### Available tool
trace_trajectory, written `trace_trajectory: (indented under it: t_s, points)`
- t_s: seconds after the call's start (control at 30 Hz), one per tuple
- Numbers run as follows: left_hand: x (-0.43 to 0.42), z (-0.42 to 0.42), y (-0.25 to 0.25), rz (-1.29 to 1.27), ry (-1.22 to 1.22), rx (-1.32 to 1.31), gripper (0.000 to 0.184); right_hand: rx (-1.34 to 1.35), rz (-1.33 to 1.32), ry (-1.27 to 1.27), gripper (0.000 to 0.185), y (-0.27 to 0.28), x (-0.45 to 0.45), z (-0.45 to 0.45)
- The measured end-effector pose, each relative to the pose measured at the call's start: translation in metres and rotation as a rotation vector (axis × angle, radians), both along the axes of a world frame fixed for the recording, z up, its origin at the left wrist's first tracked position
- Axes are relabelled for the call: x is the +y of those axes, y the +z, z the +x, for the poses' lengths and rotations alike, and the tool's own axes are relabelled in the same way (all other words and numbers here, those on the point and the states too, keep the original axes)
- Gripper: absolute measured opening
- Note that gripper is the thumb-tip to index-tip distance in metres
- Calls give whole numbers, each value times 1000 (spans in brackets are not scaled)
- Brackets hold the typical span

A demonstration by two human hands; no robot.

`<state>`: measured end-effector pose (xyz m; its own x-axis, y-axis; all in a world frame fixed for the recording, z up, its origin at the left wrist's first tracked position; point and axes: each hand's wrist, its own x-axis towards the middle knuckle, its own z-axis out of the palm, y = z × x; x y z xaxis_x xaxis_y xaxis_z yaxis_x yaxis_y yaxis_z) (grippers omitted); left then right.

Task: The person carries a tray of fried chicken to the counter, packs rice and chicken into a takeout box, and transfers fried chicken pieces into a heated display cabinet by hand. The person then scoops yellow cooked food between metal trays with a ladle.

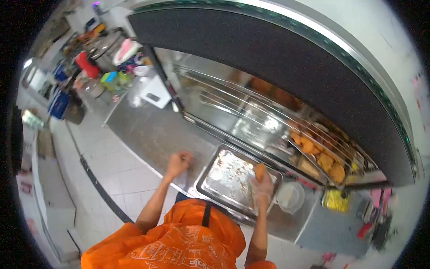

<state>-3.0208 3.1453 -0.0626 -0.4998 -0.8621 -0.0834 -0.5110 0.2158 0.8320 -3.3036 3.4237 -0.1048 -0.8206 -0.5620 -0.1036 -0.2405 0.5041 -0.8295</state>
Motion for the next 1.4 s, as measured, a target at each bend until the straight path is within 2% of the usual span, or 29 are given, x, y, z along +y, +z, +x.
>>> trace_trajectory:
  t_s: [0.03,0.1,0.2,0.27,0.3,0.37,0.43,0.47,0.5,0.57,0.6,0.63,0.7,0.77,0.83,0.9,0.93,0.97,1.03,1.1,1.13,1.17,1.2,1.23,1.3,1.4]
  points:
    - [-20,2,-9,15,29,-24,17,245,180,29,50,30,-9,19]
    - [-75,5,-44,-34,115,128,10,462,155,-47,50,7,-16,27]
    - [-172,8,-67,64,223,163,24,432,255,-170,55,17,-33,36]
    - [-204,-12,-27,282,395,179,41,469,165,-110,55,6,-36,32]
    - [-220,-20,-23,390,382,248,44,484,120,-78,55,-1,-37,34]
    - [-256,-34,-18,605,361,390,49,568,234,-17,60,-7,-43,37]
    - [-293,-46,-33,802,289,520,43,673,267,61,64,-5,-47,41]
    - [-306,-48,-45,894,260,592,40,570,315,55,59,2,-45,44]
    - [-311,-53,-61,835,308,577,34,471,352,57,55,21,-46,47]
    - [-321,-50,-89,723,171,522,28,440,366,72,47,31,-47,53]
    - [-311,-52,-78,711,240,500,27,543,285,136,49,20,-36,54]
    - [-297,-57,-62,703,308,475,27,434,262,80,51,27,-33,64]
    - [-268,-39,-40,718,361,450,25,416,296,98,61,23,-21,75]
    - [-217,-21,-8,581,459,295,24,313,270,0,53,28,-18,88]
    - [-162,1,1,627,519,358,29,275,318,-72,49,30,-21,94]
    - [-104,39,21,548,463,298,31,262,325,-100,45,34,-17,98]
    - [-82,70,20,495,410,155,30,272,304,-95,42,36,-17,98]
    - [-55,85,52,531,405,174,28,282,292,-109,40,40,-14,98]
    - [-11,106,118,644,346,137,26,-55,52,-224,37,73,-31,114]
    - [25,115,155,787,375,54,28,-256,-116,-18,40,83,-42,130]
    - [41,113,162,848,348,85,29,-401,112,41,43,87,-57,136]
    - [59,110,167,912,345,119,31,-454,51,145,52,101,-69,147]
    - [75,101,170,1000,353,96,30,-534,182,344,61,107,-83,145]
    - [90,85,170,1052,376,140,29,-562,192,459,65,123,-95,145]
    - [118,62,160,1142,267,155,32,-804,24,393,65,103,-95,162]
    - [163,21,121,1090,86,151,32,-1026,63,230,61,114,-78,146]
